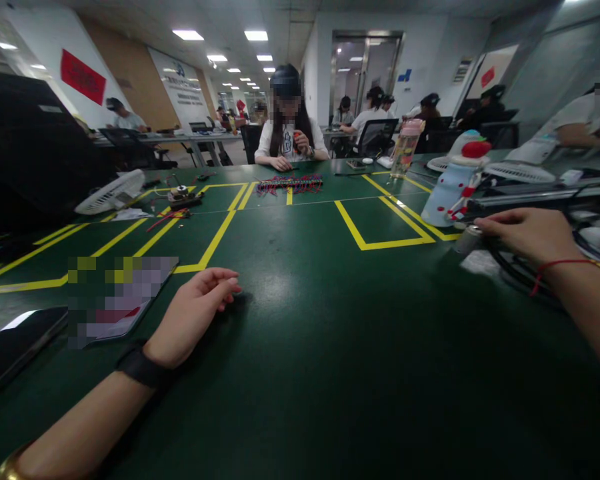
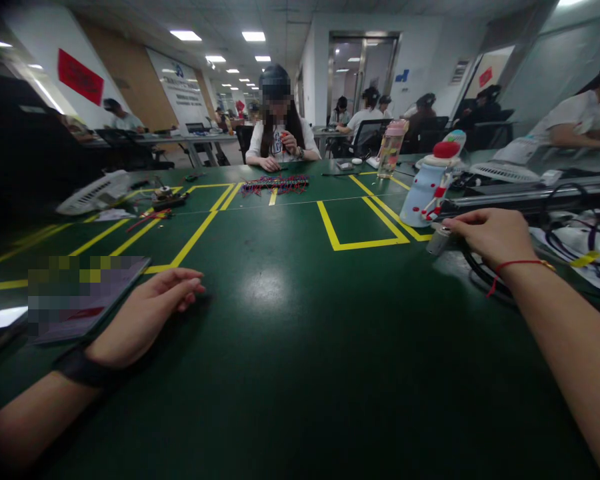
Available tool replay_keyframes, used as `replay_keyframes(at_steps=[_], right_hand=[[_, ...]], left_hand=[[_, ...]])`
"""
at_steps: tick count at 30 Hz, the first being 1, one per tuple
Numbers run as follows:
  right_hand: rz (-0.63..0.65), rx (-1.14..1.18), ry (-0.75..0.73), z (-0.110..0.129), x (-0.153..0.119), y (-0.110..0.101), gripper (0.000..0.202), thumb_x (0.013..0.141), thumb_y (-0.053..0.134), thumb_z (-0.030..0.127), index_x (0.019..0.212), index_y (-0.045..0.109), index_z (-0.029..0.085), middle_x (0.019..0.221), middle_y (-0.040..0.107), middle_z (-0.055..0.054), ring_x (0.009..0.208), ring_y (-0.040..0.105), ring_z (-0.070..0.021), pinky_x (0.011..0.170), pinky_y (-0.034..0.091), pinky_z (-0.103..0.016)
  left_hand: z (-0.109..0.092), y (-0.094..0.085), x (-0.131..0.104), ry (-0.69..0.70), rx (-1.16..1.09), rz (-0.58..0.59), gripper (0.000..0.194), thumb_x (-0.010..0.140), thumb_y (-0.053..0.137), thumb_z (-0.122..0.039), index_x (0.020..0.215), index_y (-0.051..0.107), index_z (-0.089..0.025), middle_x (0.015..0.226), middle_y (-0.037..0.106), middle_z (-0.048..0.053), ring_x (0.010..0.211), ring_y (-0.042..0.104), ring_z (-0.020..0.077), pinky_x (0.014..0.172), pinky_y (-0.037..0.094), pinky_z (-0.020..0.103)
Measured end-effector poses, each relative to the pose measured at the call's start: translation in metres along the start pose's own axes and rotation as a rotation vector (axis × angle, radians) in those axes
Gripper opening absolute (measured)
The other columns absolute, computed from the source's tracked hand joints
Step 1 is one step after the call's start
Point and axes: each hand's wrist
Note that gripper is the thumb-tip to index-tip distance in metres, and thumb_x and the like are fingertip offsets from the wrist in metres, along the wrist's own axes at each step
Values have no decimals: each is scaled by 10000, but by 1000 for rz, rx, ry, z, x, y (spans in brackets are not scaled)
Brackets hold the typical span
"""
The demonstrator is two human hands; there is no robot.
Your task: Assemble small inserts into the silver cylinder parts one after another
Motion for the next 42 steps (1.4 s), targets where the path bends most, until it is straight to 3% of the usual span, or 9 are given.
replay_keyframes(at_steps=[13, 18, 34, 39, 42], right_hand=[[45, 200, 13, 1, -4, 7, 476, 614, 697, 485, 910, 723, 114, 801, 665, -117, 683, 537, -134, 666, 364, -303], [72, 341, 104, 4, -8, 7, 549, 619, 691, 496, 981, 704, 83, 830, 662, -153, 643, 533, -119, 613, 362, -296], [99, 361, 115, -7, -3, 7, 324, 642, 702, 309, 900, 696, 111, 781, 674, -102, 680, 617, -150, 628, 459, -258], [91, 248, -6, -11, -3, 10, 501, 536, 748, 472, 917, 692, 152, 833, 679, -70, 723, 619, -176, 636, 457, -277], [14, 133, -70, -9, -5, 11, 466, 555, 720, 521, 863, 706, 173, 813, 679, -52, 748, 615, -187, 681, 451, -302]], left_hand=[[-3, 0, -1, -26, -9, 9, 311, 785, 608, -417, 1015, 593, -208, 841, 644, 12, 653, 513, 114, 569, 406, 219], [-2, 0, 0, -27, -5, 0, 311, 778, 619, -420, 1007, 597, -211, 838, 649, 12, 655, 517, 116, 575, 409, 222], [-4, 0, -2, -13, -35, 8, 292, 769, 625, -392, 994, 608, -207, 826, 648, 11, 637, 519, 110, 562, 414, 218], [-6, 0, -3, -29, -44, 11, 300, 765, 630, -391, 996, 608, -201, 838, 649, 14, 656, 531, 118, 573, 421, 224], [-8, 0, -4, -35, -38, 23, 308, 771, 626, -401, 1001, 602, -198, 844, 644, 15, 661, 530, 121, 583, 425, 231]])
Point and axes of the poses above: each hand's wrist, its own x-axis towards the middle knuckle, its own y-axis out of the palm, z = x × y
